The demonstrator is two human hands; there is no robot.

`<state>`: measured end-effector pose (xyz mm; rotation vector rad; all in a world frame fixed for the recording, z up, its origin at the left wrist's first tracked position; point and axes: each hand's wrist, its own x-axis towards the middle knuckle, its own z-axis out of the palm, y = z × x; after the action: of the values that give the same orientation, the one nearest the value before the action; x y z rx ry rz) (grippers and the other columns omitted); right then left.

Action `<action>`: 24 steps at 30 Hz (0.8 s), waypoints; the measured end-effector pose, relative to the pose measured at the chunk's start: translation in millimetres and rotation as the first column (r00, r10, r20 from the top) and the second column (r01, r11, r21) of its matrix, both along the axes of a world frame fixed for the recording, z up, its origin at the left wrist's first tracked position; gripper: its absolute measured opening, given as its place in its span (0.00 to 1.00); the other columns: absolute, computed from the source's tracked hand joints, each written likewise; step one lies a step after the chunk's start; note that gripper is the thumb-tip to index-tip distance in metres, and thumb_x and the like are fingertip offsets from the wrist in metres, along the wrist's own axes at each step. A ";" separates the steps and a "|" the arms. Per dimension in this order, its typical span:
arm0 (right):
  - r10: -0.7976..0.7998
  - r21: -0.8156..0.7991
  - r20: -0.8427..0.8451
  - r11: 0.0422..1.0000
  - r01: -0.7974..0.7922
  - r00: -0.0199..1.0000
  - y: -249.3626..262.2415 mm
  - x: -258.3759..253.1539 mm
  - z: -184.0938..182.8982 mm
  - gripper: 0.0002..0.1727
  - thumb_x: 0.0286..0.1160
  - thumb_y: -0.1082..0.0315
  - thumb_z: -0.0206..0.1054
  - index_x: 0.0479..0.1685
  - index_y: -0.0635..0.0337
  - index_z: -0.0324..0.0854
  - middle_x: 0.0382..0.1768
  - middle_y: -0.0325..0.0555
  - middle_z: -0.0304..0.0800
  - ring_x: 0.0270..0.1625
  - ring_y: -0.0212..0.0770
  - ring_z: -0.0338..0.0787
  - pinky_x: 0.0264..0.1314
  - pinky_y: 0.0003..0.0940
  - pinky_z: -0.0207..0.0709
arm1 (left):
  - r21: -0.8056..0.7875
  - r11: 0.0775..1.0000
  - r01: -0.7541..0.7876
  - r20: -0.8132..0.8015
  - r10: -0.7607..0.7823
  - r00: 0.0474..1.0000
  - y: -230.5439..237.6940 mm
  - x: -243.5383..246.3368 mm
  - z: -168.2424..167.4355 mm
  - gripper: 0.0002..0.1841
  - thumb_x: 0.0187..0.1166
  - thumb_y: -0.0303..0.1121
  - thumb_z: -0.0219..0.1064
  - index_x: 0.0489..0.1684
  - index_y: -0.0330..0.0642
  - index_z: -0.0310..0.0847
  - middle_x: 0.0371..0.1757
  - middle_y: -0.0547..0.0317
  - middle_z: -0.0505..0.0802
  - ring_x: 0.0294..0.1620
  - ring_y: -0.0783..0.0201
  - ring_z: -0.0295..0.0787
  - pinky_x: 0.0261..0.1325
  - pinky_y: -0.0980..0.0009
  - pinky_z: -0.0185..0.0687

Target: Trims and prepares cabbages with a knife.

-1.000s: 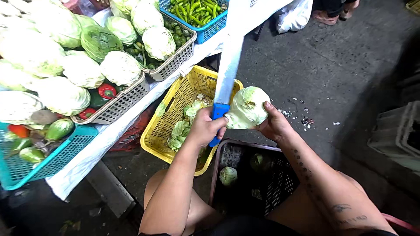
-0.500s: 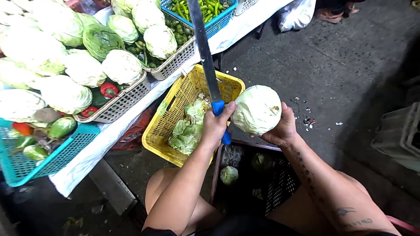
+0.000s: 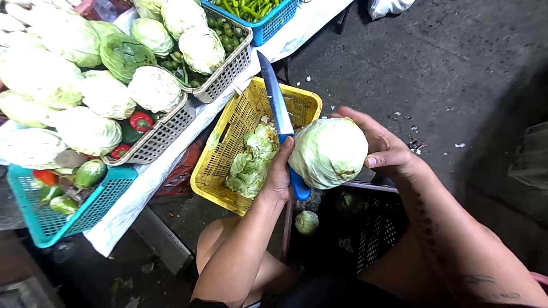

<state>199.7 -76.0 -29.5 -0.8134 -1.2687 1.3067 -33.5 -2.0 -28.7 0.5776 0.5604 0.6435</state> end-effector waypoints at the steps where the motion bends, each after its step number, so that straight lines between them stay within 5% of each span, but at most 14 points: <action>1: -0.036 0.039 0.021 0.999 0.035 0.999 -0.1 0.3 3.9 0.63 0.58 0.41 0.81 0.94 0.55 0.47 0.88 0.51 0.62 0.84 0.51 0.71 0.83 0.48 0.73 | -0.003 1.000 0.006 -0.009 -0.006 1.000 0.6 -0.2 1.0 0.28 0.71 0.66 0.71 0.59 0.57 0.84 0.47 0.62 0.95 0.47 0.67 0.95 0.48 0.65 0.94; 4: -0.183 0.113 0.090 0.979 0.172 0.979 -1.0 -1.0 14.6 0.51 0.71 0.35 0.67 0.90 0.57 0.56 0.87 0.50 0.66 0.85 0.51 0.71 0.82 0.50 0.73 | -0.010 1.000 0.023 -0.158 -0.024 0.987 2.0 0.9 4.5 0.27 0.77 0.67 0.64 0.61 0.58 0.84 0.47 0.63 0.95 0.47 0.69 0.94 0.48 0.66 0.93; 7: -0.327 0.250 0.286 0.933 0.260 0.901 3.8 -3.4 13.8 0.35 0.90 0.44 0.50 0.80 0.65 0.73 0.80 0.53 0.76 0.82 0.49 0.75 0.83 0.50 0.74 | -0.019 0.999 0.036 -0.272 -0.040 0.961 -1.3 5.6 -0.9 0.27 0.79 0.66 0.62 0.64 0.58 0.83 0.49 0.63 0.95 0.49 0.67 0.94 0.49 0.64 0.93; 11: -0.574 0.486 0.372 0.790 0.373 0.730 9.5 -14.5 -3.2 0.19 0.89 0.61 0.56 0.46 0.63 0.92 0.55 0.49 0.94 0.64 0.43 0.88 0.71 0.45 0.79 | -0.014 0.995 0.095 -0.335 -0.094 0.937 -7.2 13.0 -5.9 0.25 0.84 0.64 0.57 0.67 0.59 0.82 0.53 0.65 0.94 0.52 0.68 0.93 0.53 0.65 0.92; 16: -0.731 0.574 0.356 0.662 0.481 0.582 7.5 -14.0 -10.1 0.17 0.84 0.61 0.65 0.28 0.63 0.88 0.39 0.50 0.94 0.50 0.42 0.89 0.56 0.39 0.77 | 0.009 0.991 0.133 -0.323 -0.123 0.938 -12.4 18.9 -10.8 0.25 0.91 0.61 0.45 0.67 0.60 0.81 0.57 0.67 0.93 0.59 0.71 0.91 0.60 0.66 0.90; 19: -0.674 0.560 0.393 0.715 0.418 0.626 7.9 -11.9 -7.9 0.19 0.87 0.58 0.62 0.33 0.65 0.87 0.38 0.50 0.89 0.49 0.40 0.86 0.55 0.37 0.76 | 0.008 0.994 0.105 -0.290 -0.098 0.952 -10.2 22.5 -15.4 0.25 0.94 0.55 0.42 0.65 0.51 0.79 0.55 0.59 0.92 0.60 0.65 0.90 0.64 0.61 0.88; 24: -0.563 0.408 0.407 0.817 0.408 0.719 6.5 -10.3 -6.6 0.19 0.87 0.58 0.60 0.29 0.61 0.81 0.35 0.41 0.80 0.39 0.28 0.80 0.41 0.23 0.74 | 0.032 0.986 0.162 -0.330 -0.143 0.933 -14.4 15.6 -11.1 0.22 0.91 0.58 0.48 0.65 0.60 0.82 0.53 0.68 0.93 0.55 0.73 0.92 0.57 0.70 0.91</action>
<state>189.4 -69.5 -36.0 -1.2339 -1.4730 0.4520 -17.9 -16.4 -39.8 0.7830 0.8007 0.4181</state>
